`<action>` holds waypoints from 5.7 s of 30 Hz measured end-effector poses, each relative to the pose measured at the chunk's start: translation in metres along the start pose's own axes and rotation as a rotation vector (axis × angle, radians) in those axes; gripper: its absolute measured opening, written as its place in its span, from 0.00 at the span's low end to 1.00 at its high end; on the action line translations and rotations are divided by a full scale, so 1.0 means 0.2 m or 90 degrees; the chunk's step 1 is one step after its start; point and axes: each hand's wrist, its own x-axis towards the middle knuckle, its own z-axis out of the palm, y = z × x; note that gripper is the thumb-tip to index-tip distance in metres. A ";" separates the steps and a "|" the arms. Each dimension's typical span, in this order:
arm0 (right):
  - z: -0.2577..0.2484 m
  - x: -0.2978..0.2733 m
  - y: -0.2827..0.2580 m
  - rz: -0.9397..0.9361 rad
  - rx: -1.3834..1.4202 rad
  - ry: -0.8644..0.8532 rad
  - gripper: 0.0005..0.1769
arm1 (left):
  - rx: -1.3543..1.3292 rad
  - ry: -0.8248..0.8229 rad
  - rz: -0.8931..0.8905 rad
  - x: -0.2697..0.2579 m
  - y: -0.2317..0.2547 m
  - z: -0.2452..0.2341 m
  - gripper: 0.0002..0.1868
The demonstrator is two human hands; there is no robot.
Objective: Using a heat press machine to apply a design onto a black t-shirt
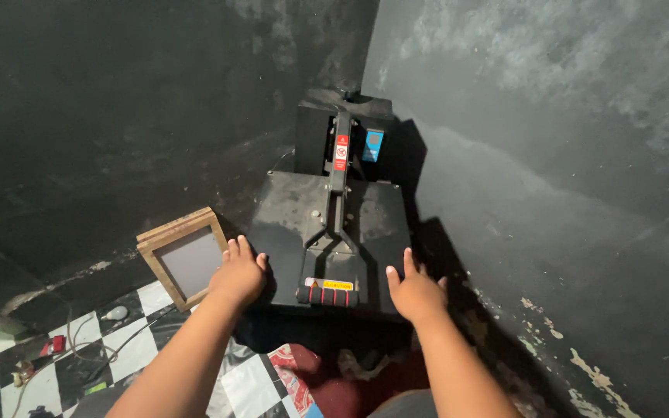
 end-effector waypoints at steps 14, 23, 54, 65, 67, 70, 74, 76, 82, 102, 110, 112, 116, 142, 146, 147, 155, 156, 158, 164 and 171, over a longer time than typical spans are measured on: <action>-0.08 -0.44 -0.50 -0.495 -0.041 0.075 0.31 | 0.241 -0.008 0.221 -0.28 0.23 -0.12 0.36; 0.21 -0.20 -0.49 -0.469 -0.254 0.230 0.15 | 0.243 -0.023 0.243 -0.25 0.18 -0.10 0.40; 0.26 -0.07 0.35 -0.508 0.177 0.525 0.18 | 0.185 0.085 0.218 -0.24 0.17 -0.03 0.37; 0.28 -0.08 0.32 -0.597 0.366 0.500 0.22 | -0.487 0.278 0.387 -0.22 -0.24 0.16 0.16; 0.30 -0.08 0.32 -0.589 0.392 0.494 0.22 | -0.499 0.312 0.416 -0.19 -0.25 0.22 0.16; 0.33 -0.07 0.31 -0.589 0.415 0.510 0.19 | -0.512 0.351 0.462 -0.18 -0.25 0.25 0.16; 0.34 -0.07 0.28 -0.571 0.418 0.561 0.20 | -0.522 0.341 0.501 -0.20 -0.24 0.22 0.20; 0.35 -0.04 0.29 -0.577 0.420 0.564 0.21 | -0.514 0.341 0.486 -0.21 -0.24 0.22 0.19; 0.40 0.07 0.32 -0.639 0.481 0.559 0.18 | -0.525 0.351 0.473 -0.18 -0.24 0.23 0.18; -0.44 -0.05 0.04 -0.466 0.490 0.596 0.20 | -0.574 0.399 0.394 -0.03 0.11 -0.45 0.18; -0.76 0.01 -0.05 -0.178 0.462 0.416 0.24 | -0.379 0.370 0.328 0.15 0.20 -0.68 0.17; -0.77 0.02 -0.05 -0.183 0.462 0.421 0.24 | -0.380 0.367 0.306 0.13 0.23 -0.71 0.18; -0.78 0.05 -0.05 -0.186 0.459 0.426 0.24 | -0.367 0.384 0.315 0.15 0.22 -0.71 0.18; 0.37 0.11 -0.09 -0.328 -0.026 0.332 0.29 | 0.109 0.205 0.308 -0.10 0.11 0.30 0.32; 0.28 0.05 -0.17 -0.180 -0.126 0.079 0.34 | 0.217 -0.034 0.203 -0.05 0.22 0.24 0.41; 0.28 0.05 -0.17 -0.176 -0.126 0.068 0.34 | 0.217 -0.046 0.202 -0.05 0.22 0.24 0.41; 0.31 0.08 -0.15 -0.200 -0.140 0.100 0.35 | 0.224 -0.048 0.197 -0.11 0.26 0.18 0.39; 0.31 0.07 -0.14 -0.201 -0.142 0.098 0.35 | 0.222 -0.049 0.195 -0.12 0.25 0.18 0.39; 0.30 0.07 -0.15 -0.204 -0.147 0.099 0.36 | 0.223 -0.058 0.195 -0.12 0.26 0.17 0.39; 0.34 0.08 -0.12 -0.213 -0.147 0.106 0.35 | 0.235 -0.054 0.195 -0.13 0.23 0.20 0.38; 0.24 -0.05 -0.14 -0.185 -0.136 0.072 0.34 | 0.237 -0.078 0.190 -0.18 0.23 0.16 0.38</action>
